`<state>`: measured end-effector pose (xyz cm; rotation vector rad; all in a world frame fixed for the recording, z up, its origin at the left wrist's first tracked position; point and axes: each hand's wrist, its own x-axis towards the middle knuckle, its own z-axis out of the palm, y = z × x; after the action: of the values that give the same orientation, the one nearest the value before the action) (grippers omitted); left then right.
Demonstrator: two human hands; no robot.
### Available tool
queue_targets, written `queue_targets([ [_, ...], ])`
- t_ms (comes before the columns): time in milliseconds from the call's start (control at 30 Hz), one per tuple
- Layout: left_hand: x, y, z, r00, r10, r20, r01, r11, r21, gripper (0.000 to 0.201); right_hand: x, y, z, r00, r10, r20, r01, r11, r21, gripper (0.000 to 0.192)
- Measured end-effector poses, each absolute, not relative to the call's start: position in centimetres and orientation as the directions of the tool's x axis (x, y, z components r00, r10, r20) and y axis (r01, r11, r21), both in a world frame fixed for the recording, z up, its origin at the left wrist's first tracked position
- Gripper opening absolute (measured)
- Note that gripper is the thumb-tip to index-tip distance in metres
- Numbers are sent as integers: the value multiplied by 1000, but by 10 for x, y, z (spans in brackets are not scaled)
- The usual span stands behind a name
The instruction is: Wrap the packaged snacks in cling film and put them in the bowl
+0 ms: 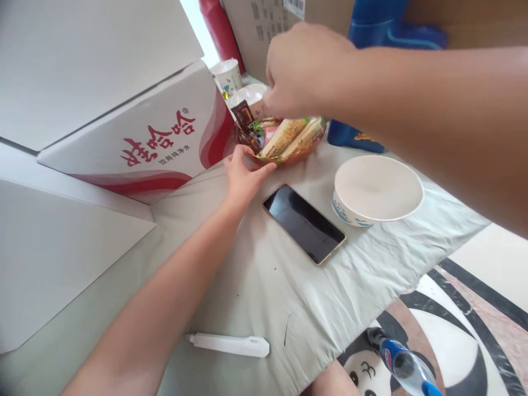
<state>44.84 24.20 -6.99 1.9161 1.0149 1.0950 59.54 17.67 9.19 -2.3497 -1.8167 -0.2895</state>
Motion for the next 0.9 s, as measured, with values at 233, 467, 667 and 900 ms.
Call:
queue_targets([
  [233, 497, 266, -63, 357, 894, 269, 268, -374, 888, 44, 626, 204, 11, 160, 986, 47, 973, -150, -178, 76],
  [467, 492, 299, -69, 378, 900, 216, 257, -326, 910, 50, 660, 260, -11, 135, 991, 0, 981, -134, 139, 80],
  [667, 444, 288, -77, 341, 912, 228, 297, -335, 894, 41, 628, 285, 4, 199, 974, -108, 976, -186, 117, 72],
  [900, 348, 235, -34, 446, 850, 279, 171, -387, 906, 32, 588, 237, 12, -52, 982, -180, 998, 55, 9, 65],
])
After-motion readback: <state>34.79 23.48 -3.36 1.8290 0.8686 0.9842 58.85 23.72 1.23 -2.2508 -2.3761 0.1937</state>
